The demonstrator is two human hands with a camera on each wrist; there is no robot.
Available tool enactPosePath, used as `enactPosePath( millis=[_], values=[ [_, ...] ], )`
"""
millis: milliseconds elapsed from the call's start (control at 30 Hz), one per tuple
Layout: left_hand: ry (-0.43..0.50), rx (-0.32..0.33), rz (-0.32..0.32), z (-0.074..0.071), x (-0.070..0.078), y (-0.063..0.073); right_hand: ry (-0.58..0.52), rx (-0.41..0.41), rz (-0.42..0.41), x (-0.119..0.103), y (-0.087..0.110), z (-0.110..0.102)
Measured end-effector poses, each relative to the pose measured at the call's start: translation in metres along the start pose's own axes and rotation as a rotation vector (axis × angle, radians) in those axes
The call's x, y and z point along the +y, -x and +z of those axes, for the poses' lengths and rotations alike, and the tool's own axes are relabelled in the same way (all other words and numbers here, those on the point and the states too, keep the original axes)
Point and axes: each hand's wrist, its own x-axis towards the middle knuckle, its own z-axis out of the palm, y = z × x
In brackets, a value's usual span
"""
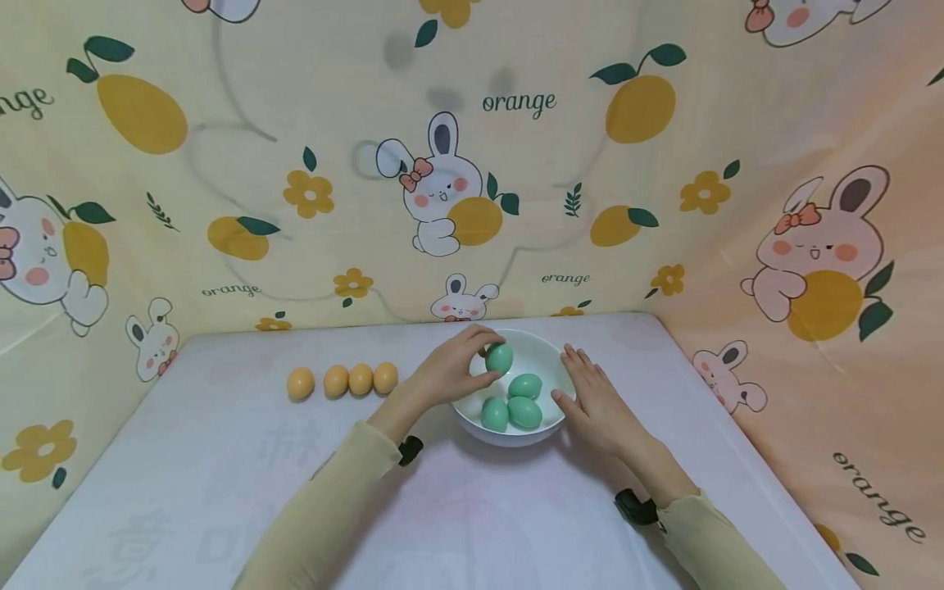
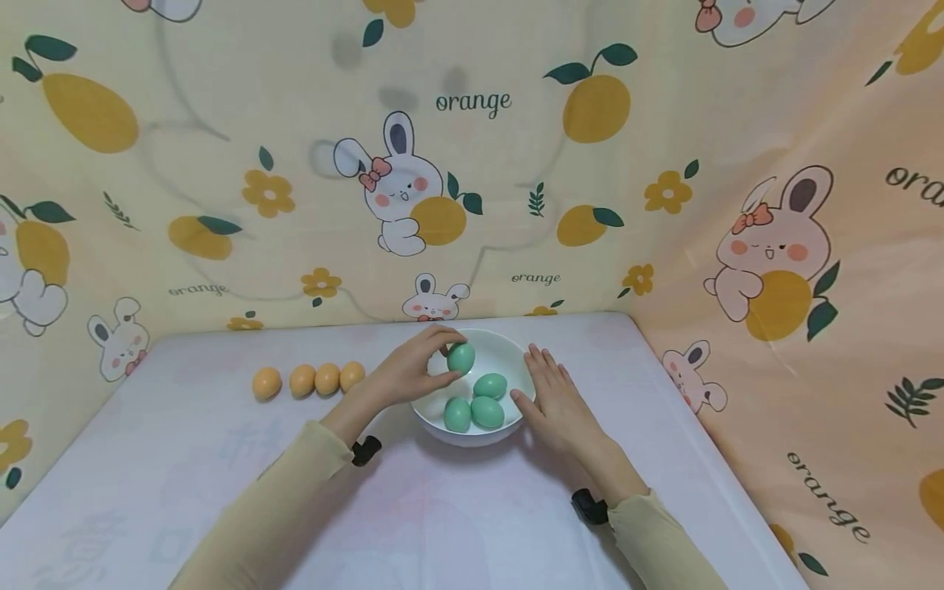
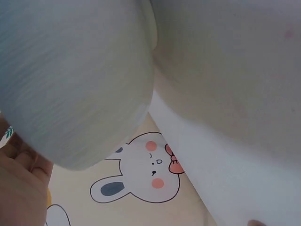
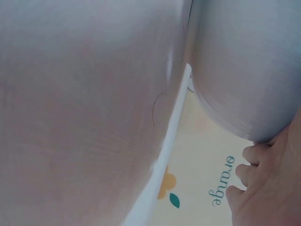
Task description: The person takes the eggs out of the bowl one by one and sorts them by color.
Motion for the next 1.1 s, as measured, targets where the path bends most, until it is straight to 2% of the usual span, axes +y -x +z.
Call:
enactPosePath(
  millis=[200,533,733,1100],
  values=[
    [0.043,0.082,0.001,-0.006,0.002,0.009,0.000,0.001,0.005,0.000,-0.001,0.001],
    [0.086,0.163,0.009,-0.018,0.001,0.028,-0.003,0.002,0.002,-0.001,0.000,0.001],
    [0.086,0.183,0.006,-0.026,-0.003,0.041,-0.002,0.006,0.001,0.000,0.000,0.000],
    [0.022,0.190,-0.035,-0.042,-0.016,0.072,-0.003,-0.003,0.004,0.000,0.000,0.000]
  ],
)
